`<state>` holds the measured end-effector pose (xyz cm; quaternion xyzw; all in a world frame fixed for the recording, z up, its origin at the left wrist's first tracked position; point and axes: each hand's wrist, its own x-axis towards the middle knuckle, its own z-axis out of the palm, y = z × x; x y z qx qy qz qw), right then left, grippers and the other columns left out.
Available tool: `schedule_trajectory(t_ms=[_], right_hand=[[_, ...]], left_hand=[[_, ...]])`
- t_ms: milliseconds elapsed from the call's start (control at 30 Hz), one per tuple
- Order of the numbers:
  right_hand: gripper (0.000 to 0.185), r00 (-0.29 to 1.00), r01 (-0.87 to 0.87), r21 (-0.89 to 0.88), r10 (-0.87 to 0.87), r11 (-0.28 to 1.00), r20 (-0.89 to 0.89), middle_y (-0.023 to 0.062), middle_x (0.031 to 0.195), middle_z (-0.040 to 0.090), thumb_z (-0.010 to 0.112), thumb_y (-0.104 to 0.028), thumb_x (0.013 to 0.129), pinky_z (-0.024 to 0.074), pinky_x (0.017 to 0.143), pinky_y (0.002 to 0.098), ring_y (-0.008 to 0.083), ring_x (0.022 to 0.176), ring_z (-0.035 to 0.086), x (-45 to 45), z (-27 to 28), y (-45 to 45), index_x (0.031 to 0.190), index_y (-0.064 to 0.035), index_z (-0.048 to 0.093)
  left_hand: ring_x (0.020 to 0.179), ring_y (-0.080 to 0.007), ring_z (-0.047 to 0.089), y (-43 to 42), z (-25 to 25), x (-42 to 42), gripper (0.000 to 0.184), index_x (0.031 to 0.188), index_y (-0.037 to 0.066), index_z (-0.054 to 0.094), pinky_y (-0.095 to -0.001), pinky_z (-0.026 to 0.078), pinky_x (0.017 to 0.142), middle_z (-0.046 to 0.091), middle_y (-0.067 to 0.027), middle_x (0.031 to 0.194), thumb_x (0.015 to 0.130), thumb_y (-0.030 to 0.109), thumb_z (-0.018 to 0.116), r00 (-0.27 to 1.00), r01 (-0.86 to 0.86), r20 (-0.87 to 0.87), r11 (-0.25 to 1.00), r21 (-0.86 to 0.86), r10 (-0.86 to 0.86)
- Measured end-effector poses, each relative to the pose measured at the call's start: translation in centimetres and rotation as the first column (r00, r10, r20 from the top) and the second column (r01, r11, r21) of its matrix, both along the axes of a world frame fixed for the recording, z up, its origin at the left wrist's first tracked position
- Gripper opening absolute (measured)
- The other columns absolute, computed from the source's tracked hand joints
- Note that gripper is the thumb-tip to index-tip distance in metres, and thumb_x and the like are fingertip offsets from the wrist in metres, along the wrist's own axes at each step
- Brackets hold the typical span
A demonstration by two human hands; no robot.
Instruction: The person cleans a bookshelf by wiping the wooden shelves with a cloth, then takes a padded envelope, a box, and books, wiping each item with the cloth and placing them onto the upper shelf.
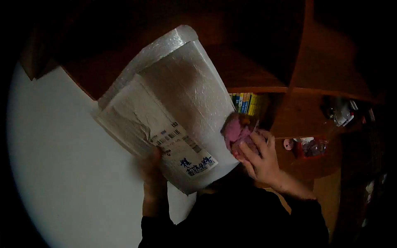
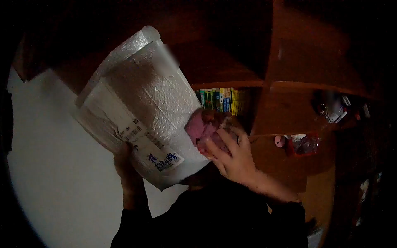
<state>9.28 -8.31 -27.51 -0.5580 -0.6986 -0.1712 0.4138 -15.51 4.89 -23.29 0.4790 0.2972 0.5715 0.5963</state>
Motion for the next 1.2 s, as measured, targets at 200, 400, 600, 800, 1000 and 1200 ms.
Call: schedule_trajectory(t_ms=[200, 400, 600, 800, 1000, 1200], right_hand=[[0.046, 0.992, 0.089, 0.032, -0.091, 0.996, 0.09, 0.0165, 0.125, 0.046, 0.065, -0.016, 0.076, 0.0383, 0.088, 0.0475, 0.0393, 0.107, 0.041, 0.4, 3.0, 0.6, 0.121, -0.0132, 0.056], [0.045, 0.984, 0.158, 0.185, -0.14, 0.97, -0.108, 0.0149, 0.125, 0.047, 0.063, -0.016, 0.076, 0.0398, 0.086, 0.0436, 0.0357, 0.103, 0.044, 1.6, 8.7, 3.7, 0.12, -0.0128, 0.056], [0.049, 0.998, 0.052, 0.202, -0.06, 0.978, 0.03, 0.0167, 0.123, 0.047, 0.062, -0.015, 0.074, 0.04, 0.083, 0.0435, 0.0366, 0.101, 0.046, -1.5, 8.2, 2.5, 0.122, -0.0085, 0.054], [0.041, 0.99, -0.068, 0.218, 0.038, 0.974, 0.139, 0.0102, 0.121, 0.05, 0.063, -0.019, 0.07, 0.041, 0.076, 0.0404, 0.0314, 0.098, 0.048, -4.2, 5.7, 0.5, 0.112, -0.0167, 0.063], [0.039, 0.964, -0.038, 0.208, -0.019, 0.977, 0.264, 0.0043, 0.126, 0.05, 0.053, -0.022, 0.074, 0.0379, 0.075, 0.0365, 0.0252, 0.101, 0.05, -4.7, 3.4, 0.3, 0.112, -0.0243, 0.062], [0.042, 0.974, 0.198, 0.155, -0.177, 0.968, -0.138, 0.0141, 0.13, 0.046, 0.059, -0.013, 0.08, 0.0374, 0.09, 0.0401, 0.0296, 0.111, 0.047, 1.7, 6.0, 3.0, 0.122, -0.0145, 0.056]], left_hand=[[0.102, -0.0224, 0.053, -1.4, -0.6, 0.3, 0.046, 0.12, 0.0, 0.05, -0.036, 0.044, 0.088, 0.056, -0.0095, 0.113, 0.078, 0.008, 0.066, 0.991, 0.018, -0.122, 0.975, -0.224, -0.046], [0.101, -0.0212, 0.054, -2.9, -2.0, 2.8, 0.044, 0.118, 0.002, 0.051, -0.0369, 0.046, 0.088, 0.056, -0.009, 0.112, 0.078, 0.002, 0.067, 0.899, 0.437, -0.047, 0.897, 0.057, -0.435], [0.102, -0.0212, 0.055, -4.3, 0.1, 4.8, 0.046, 0.123, 0.002, 0.045, -0.0364, 0.046, 0.087, 0.056, -0.0096, 0.113, 0.08, 0.003, 0.064, 0.947, 0.318, 0.053, 0.906, -0.281, -0.316], [0.111, -0.0223, 0.049, -1.5, -2.8, 2.2, 0.049, 0.127, 0.0, 0.042, -0.0351, 0.04, 0.093, 0.05, -0.0111, 0.123, 0.087, 0.025, 0.052, 0.904, 0.265, -0.407, 0.922, 0.283, -0.134], [0.117, -0.0219, 0.045, -0.2, -3.0, 2.1, 0.056, 0.129, -0.004, 0.04, -0.0331, 0.036, 0.099, 0.046, -0.0127, 0.13, 0.09, 0.035, 0.045, 0.859, 0.513, -0.026, 0.856, 0.064, -0.512], [0.102, -0.0237, 0.056, -2.1, -2.6, 1.1, 0.048, 0.121, -0.001, 0.051, -0.0367, 0.045, 0.088, 0.056, -0.0108, 0.117, 0.081, 0.02, 0.066, 0.925, -0.002, -0.379, 0.994, -0.106, -0.039]])
